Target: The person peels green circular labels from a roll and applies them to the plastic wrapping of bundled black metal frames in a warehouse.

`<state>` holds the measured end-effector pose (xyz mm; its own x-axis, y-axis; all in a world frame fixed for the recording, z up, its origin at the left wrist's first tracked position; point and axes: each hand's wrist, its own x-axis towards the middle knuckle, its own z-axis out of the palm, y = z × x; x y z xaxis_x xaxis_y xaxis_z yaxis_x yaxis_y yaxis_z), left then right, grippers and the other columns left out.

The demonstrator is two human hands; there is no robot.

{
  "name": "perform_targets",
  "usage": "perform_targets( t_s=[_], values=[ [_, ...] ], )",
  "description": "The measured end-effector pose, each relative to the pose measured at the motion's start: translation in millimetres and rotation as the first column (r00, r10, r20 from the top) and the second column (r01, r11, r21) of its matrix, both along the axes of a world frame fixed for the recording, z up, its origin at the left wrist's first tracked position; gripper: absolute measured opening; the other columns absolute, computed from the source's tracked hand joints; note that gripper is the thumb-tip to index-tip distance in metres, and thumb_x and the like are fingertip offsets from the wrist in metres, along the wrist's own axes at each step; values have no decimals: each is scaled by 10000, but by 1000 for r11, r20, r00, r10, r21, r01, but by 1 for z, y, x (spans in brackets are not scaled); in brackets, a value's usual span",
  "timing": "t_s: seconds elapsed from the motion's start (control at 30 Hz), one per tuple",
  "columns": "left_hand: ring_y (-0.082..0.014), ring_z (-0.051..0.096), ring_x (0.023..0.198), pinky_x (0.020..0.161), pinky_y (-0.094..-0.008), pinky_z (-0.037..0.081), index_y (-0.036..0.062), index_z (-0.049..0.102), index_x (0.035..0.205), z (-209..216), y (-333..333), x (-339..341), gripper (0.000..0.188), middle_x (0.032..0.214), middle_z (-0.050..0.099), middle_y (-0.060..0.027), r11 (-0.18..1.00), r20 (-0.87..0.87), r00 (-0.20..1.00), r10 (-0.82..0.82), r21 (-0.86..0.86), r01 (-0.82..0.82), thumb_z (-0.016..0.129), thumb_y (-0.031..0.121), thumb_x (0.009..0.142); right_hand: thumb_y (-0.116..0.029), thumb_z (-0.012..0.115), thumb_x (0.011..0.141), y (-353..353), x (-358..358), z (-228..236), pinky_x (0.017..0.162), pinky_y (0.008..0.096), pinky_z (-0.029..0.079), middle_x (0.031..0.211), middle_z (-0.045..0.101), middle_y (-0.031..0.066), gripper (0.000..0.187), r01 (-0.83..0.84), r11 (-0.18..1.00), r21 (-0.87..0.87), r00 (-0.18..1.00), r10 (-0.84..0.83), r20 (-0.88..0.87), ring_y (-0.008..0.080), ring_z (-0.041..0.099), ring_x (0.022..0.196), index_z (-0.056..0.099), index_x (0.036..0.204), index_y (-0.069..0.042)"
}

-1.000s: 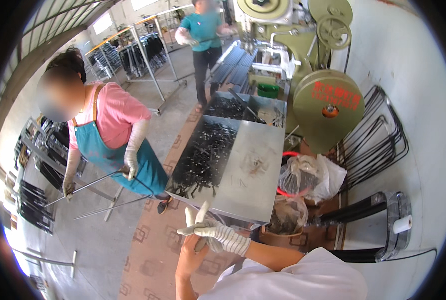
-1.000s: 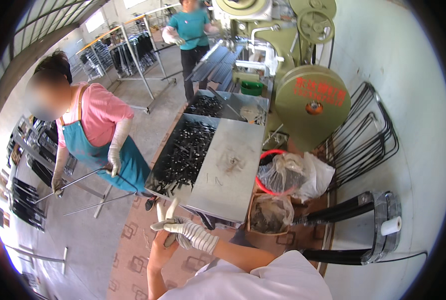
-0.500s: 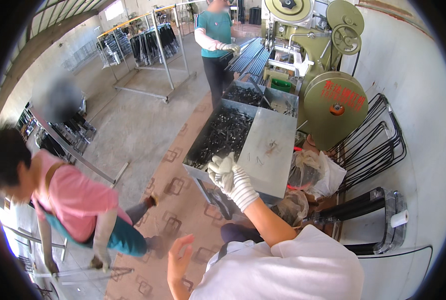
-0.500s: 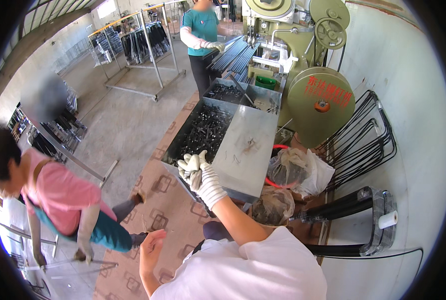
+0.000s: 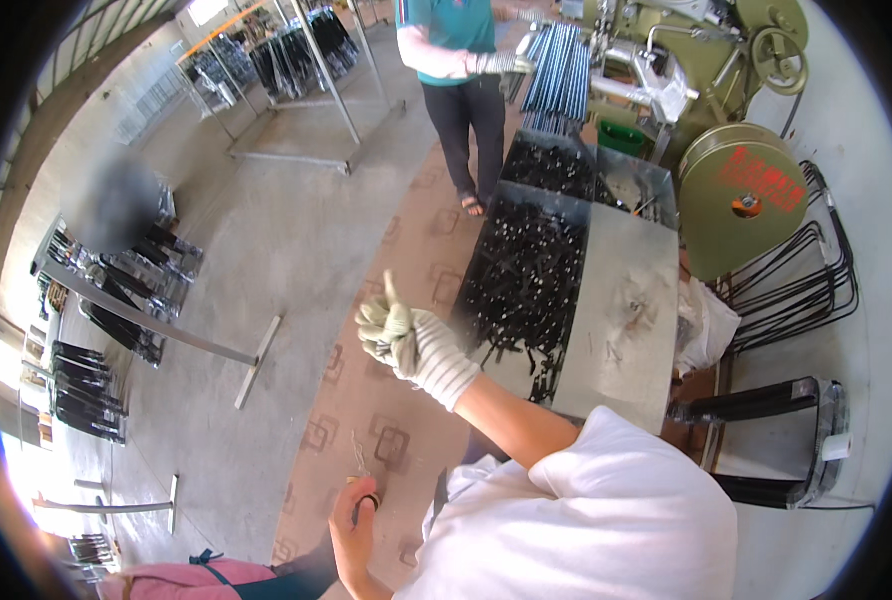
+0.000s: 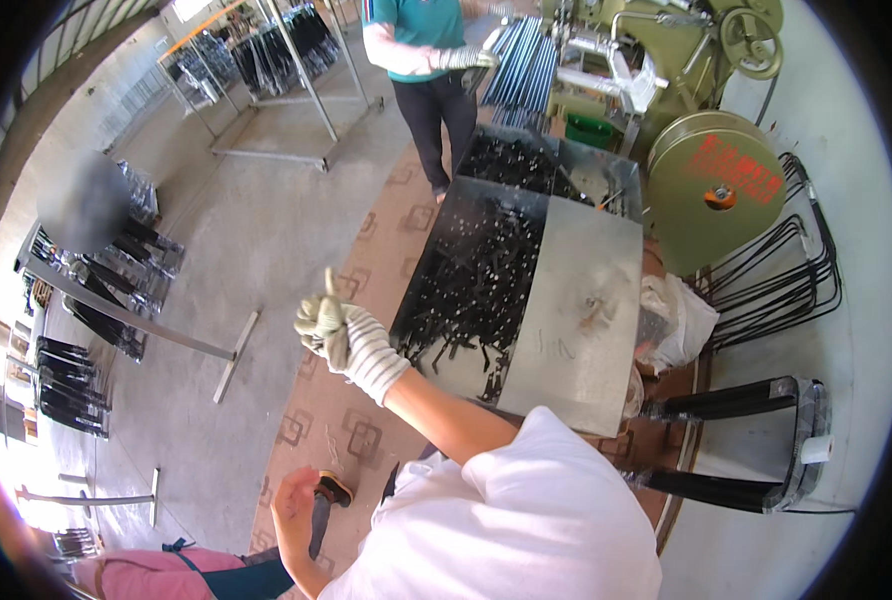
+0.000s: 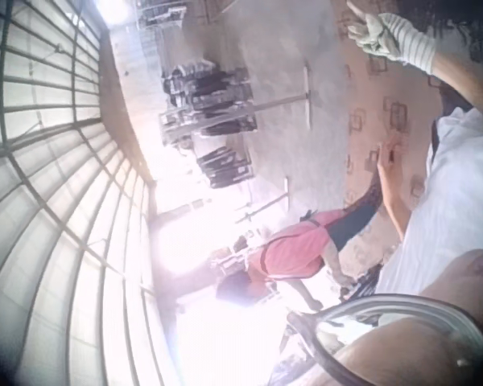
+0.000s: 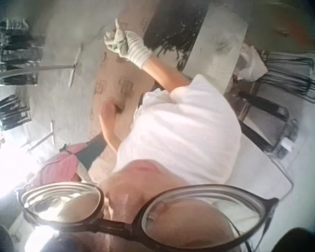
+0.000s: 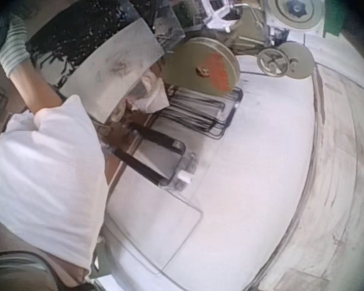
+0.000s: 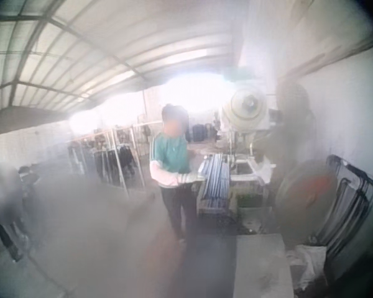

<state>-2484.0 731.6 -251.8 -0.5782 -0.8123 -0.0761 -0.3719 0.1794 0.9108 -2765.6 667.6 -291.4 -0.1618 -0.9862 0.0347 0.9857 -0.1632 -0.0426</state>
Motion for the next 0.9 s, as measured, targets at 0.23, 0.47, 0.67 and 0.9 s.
perform_targets(
  t_s=[0.23,0.47,0.67,0.9],
  values=[
    [-195,556,965,857,-292,404,-27,535,1075,-6,-77,-37,257,1000,597,-112,991,-21,995,-97,92,99,488,125,874,-41,559,778,-44,0,17,536,243,398,773,474,29,171,-62,997,45,994,58,88,168,458,623,512,940,-65],
    [-186,544,986,857,-301,411,-12,574,1050,7,-194,-38,235,1044,595,-83,985,-28,999,16,175,-10,483,23,835,-22,566,694,-138,31,3,517,235,426,796,481,35,194,-271,962,27,954,265,140,133,476,638,513,878,-54],
    [-281,543,949,791,-361,434,43,567,1006,15,-296,-34,205,1010,577,-124,955,-359,895,-264,-226,191,494,102,823,-348,591,791,-204,-15,29,644,286,447,772,550,20,287,-380,925,5,839,342,422,148,551,678,543,825,-67],
    [-289,559,878,747,-364,445,43,561,987,3,-372,-53,182,970,585,-112,882,-409,791,-455,-327,338,493,122,837,-359,537,868,-218,-12,43,618,221,402,682,446,-57,266,-146,975,170,960,98,261,66,450,644,452,725,-152]
  ],
)
